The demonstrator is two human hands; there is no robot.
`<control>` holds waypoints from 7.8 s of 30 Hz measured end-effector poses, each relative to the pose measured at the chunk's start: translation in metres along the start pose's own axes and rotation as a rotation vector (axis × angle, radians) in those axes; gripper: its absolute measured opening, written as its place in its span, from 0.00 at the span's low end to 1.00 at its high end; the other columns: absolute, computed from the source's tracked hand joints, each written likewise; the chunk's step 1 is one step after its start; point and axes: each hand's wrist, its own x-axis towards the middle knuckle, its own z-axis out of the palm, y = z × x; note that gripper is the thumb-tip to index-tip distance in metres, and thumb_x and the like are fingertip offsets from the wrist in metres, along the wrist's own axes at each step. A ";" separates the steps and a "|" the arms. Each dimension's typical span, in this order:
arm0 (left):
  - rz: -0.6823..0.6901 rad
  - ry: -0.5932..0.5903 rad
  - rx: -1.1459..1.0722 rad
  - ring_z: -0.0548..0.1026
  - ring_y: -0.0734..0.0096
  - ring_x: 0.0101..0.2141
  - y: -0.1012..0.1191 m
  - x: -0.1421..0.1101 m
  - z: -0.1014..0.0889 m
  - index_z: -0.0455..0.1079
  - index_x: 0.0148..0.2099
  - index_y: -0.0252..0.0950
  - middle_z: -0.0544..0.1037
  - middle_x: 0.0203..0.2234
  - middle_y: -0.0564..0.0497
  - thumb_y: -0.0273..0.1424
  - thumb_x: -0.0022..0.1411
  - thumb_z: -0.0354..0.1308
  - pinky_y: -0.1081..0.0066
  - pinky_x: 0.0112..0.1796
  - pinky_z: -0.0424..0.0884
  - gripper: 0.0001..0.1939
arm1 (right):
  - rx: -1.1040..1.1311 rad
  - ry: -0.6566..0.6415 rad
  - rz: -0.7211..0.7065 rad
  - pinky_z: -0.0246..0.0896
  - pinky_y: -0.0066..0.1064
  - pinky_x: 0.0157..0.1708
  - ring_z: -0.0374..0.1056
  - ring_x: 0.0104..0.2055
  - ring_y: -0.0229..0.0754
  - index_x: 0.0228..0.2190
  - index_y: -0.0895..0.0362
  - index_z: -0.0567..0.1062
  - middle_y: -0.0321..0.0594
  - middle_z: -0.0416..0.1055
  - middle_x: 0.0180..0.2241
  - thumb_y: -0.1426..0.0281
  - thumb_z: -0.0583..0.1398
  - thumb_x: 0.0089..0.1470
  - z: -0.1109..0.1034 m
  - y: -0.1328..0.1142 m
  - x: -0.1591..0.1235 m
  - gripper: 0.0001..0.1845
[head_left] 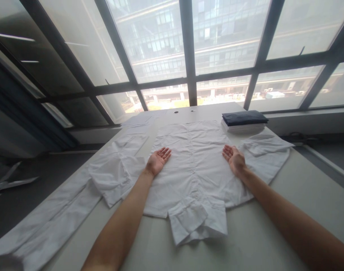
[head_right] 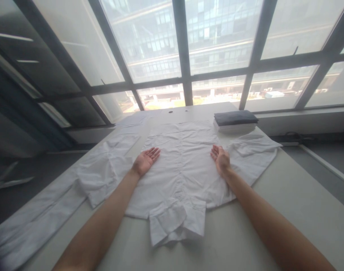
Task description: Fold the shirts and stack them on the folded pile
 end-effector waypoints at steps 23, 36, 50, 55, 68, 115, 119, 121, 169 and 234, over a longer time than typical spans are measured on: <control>0.766 -0.248 1.820 0.60 0.52 0.66 -0.046 -0.032 0.033 0.66 0.65 0.38 0.67 0.64 0.42 0.41 0.70 0.50 0.47 0.64 0.55 0.25 | -1.032 -0.338 -0.635 0.49 0.49 0.66 0.58 0.65 0.53 0.50 0.60 0.77 0.54 0.67 0.61 0.63 0.54 0.61 0.010 0.002 -0.032 0.22; 0.604 -0.372 2.087 0.45 0.52 0.70 -0.057 -0.038 0.032 0.50 0.73 0.42 0.48 0.72 0.47 0.50 0.74 0.39 0.41 0.65 0.45 0.32 | -1.686 -0.776 -0.557 0.28 0.54 0.69 0.36 0.74 0.52 0.69 0.54 0.52 0.49 0.41 0.72 0.49 0.45 0.67 0.040 0.020 -0.100 0.37; 0.606 -0.356 2.076 0.48 0.51 0.70 -0.058 -0.039 0.032 0.52 0.72 0.44 0.50 0.72 0.47 0.48 0.73 0.42 0.42 0.64 0.48 0.31 | -1.853 -0.224 -0.561 0.41 0.60 0.65 0.48 0.70 0.59 0.65 0.62 0.62 0.60 0.53 0.68 0.56 0.43 0.69 -0.007 0.000 -0.039 0.32; 0.601 -0.355 2.067 0.47 0.51 0.70 -0.059 -0.038 0.031 0.52 0.73 0.44 0.50 0.72 0.47 0.49 0.73 0.41 0.42 0.65 0.46 0.31 | -1.639 -0.186 -0.824 0.39 0.54 0.67 0.45 0.72 0.52 0.67 0.60 0.57 0.54 0.51 0.69 0.61 0.44 0.69 0.012 -0.004 -0.048 0.30; 0.628 -0.351 2.059 0.48 0.51 0.70 -0.061 -0.035 0.029 0.53 0.72 0.44 0.51 0.71 0.46 0.49 0.73 0.43 0.41 0.64 0.48 0.31 | -1.758 -0.577 -0.508 0.34 0.50 0.69 0.41 0.73 0.51 0.67 0.61 0.58 0.50 0.46 0.71 0.60 0.46 0.68 0.015 0.005 -0.054 0.32; 0.583 -0.340 2.052 0.48 0.52 0.70 -0.059 -0.036 0.032 0.53 0.72 0.46 0.50 0.72 0.49 0.49 0.72 0.42 0.42 0.65 0.46 0.31 | -1.725 -0.550 -0.509 0.35 0.49 0.69 0.44 0.72 0.50 0.66 0.60 0.61 0.49 0.51 0.70 0.61 0.49 0.67 0.016 0.003 -0.054 0.30; 0.579 -0.347 2.053 0.47 0.52 0.70 -0.058 -0.037 0.033 0.52 0.72 0.45 0.50 0.72 0.48 0.50 0.72 0.42 0.43 0.65 0.46 0.32 | -1.720 -0.551 -0.515 0.36 0.49 0.69 0.44 0.72 0.51 0.66 0.60 0.61 0.49 0.51 0.70 0.61 0.49 0.67 0.016 0.003 -0.055 0.30; 0.585 -0.345 2.052 0.48 0.52 0.70 -0.058 -0.037 0.033 0.52 0.72 0.45 0.50 0.72 0.48 0.50 0.72 0.42 0.43 0.65 0.45 0.32 | -1.722 -0.550 -0.515 0.36 0.49 0.69 0.44 0.72 0.50 0.66 0.60 0.61 0.48 0.51 0.70 0.61 0.49 0.67 0.016 0.003 -0.055 0.30; 0.580 -0.345 2.040 0.48 0.51 0.70 -0.057 -0.039 0.034 0.54 0.72 0.44 0.51 0.71 0.47 0.48 0.73 0.43 0.41 0.64 0.46 0.31 | -1.737 -0.545 -0.518 0.36 0.48 0.69 0.44 0.72 0.50 0.65 0.59 0.61 0.48 0.51 0.70 0.60 0.49 0.67 0.016 0.004 -0.053 0.30; 0.626 -0.331 1.928 0.52 0.54 0.69 -0.050 -0.036 0.034 0.57 0.71 0.42 0.55 0.70 0.46 0.45 0.73 0.44 0.46 0.65 0.51 0.29 | -1.636 -0.462 -0.555 0.41 0.45 0.68 0.50 0.70 0.48 0.63 0.59 0.65 0.49 0.57 0.68 0.64 0.50 0.66 0.015 -0.002 -0.054 0.27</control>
